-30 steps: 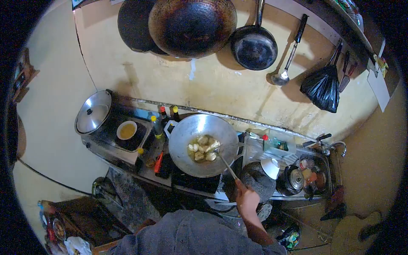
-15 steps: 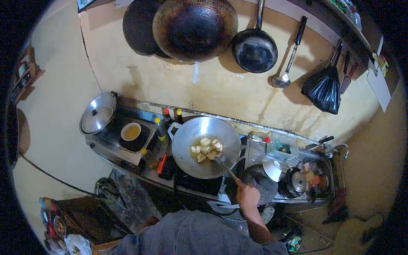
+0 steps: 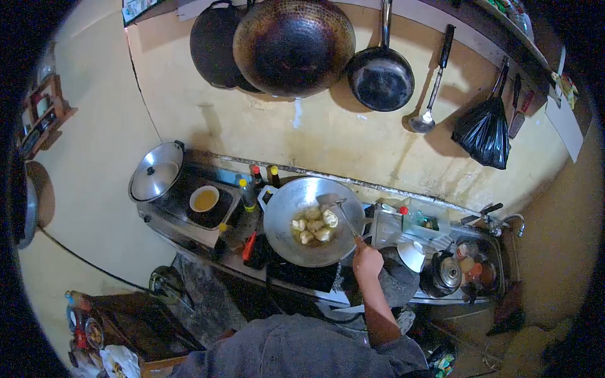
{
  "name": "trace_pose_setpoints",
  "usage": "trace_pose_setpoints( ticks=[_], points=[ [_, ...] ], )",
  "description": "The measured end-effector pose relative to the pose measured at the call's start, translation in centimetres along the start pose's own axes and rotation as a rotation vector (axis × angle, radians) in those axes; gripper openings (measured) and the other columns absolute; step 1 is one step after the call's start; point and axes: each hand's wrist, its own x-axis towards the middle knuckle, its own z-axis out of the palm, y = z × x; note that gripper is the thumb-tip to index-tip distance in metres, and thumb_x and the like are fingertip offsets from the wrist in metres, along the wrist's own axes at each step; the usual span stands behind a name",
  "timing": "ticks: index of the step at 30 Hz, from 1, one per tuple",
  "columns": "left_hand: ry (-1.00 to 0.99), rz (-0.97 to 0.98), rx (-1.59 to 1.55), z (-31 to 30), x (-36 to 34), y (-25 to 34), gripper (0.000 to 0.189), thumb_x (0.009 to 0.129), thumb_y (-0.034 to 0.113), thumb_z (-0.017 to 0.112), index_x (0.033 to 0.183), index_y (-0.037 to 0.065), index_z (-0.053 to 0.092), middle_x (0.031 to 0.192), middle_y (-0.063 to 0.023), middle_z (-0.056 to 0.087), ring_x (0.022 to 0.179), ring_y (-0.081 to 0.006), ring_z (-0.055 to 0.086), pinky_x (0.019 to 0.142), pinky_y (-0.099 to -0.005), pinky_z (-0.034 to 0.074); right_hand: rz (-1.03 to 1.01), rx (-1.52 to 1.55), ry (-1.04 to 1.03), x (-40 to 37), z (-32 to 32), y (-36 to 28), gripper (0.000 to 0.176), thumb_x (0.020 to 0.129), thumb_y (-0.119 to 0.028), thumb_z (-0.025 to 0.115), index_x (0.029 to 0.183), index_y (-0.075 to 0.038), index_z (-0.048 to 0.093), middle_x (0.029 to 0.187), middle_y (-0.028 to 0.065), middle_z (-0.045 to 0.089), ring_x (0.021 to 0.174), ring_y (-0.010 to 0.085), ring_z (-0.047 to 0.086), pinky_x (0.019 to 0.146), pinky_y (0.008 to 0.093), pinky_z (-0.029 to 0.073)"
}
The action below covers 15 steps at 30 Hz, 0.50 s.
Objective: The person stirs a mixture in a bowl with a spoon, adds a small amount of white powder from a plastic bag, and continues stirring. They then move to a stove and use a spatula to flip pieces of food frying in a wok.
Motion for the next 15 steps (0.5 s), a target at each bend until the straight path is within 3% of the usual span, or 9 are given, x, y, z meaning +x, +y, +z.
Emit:
trace_pose_setpoints(
  ticks=[5,8,10,15],
  points=[
    [0.134,0.694,0.747,1.7,2.3,-1.4,0.024,0.073,0.022,0.049,0.088,0.009,0.062,0.095,-0.0149,0.06,0.088,-0.0322,0.058,0.076,-0.0398,0.047,0.001,0.065,-0.057,-1.0,0.1,0.0,0.027,0.075,-0.02,0.056,0.101,-0.02,0.061,0.071,0.0157,0.06,0.065,0.0328,0.059,0.059,0.0426,0.047],
    [0.128,0.67,0.736,1.5,2.7,-1.9,0.024,0.073,0.022,0.049,0.088,0.009,0.063,0.095,-0.0149,0.06,0.088,-0.0322,0.058,0.076,-0.0399,0.048,0.043,0.056,-0.072,-2.5,-0.5,-0.4,0.027,0.074,-0.019,0.057,0.101,-0.02,0.062,0.075,0.0151,0.061,0.065,0.0324,0.059,0.058,0.0424,0.047],
    [0.113,0.651,0.722,3.3,0.8,-3.0,0.024,0.073,0.022,0.049,0.088,0.009,0.063,0.094,-0.0149,0.06,0.088,-0.0323,0.058,0.075,-0.04,0.048,-0.053,0.192,0.06,-3.2,0.4,-0.4,0.028,0.073,-0.016,0.058,0.1,-0.021,0.062,0.073,0.0131,0.061,0.064,0.0315,0.059,0.056,0.0415,0.047],
    [0.074,0.606,0.693,5.2,0.9,-4.5,0.023,0.073,0.022,0.05,0.088,0.01,0.063,0.094,-0.015,0.06,0.087,-0.0323,0.058,0.075,-0.0401,0.048,-0.124,0.136,0.01,-2.8,1.5,-2.4,0.029,0.072,-0.014,0.056,0.099,-0.023,0.063,0.068,0.009,0.056,0.062,0.0286,0.058,0.054,0.0386,0.046]
  ],
)
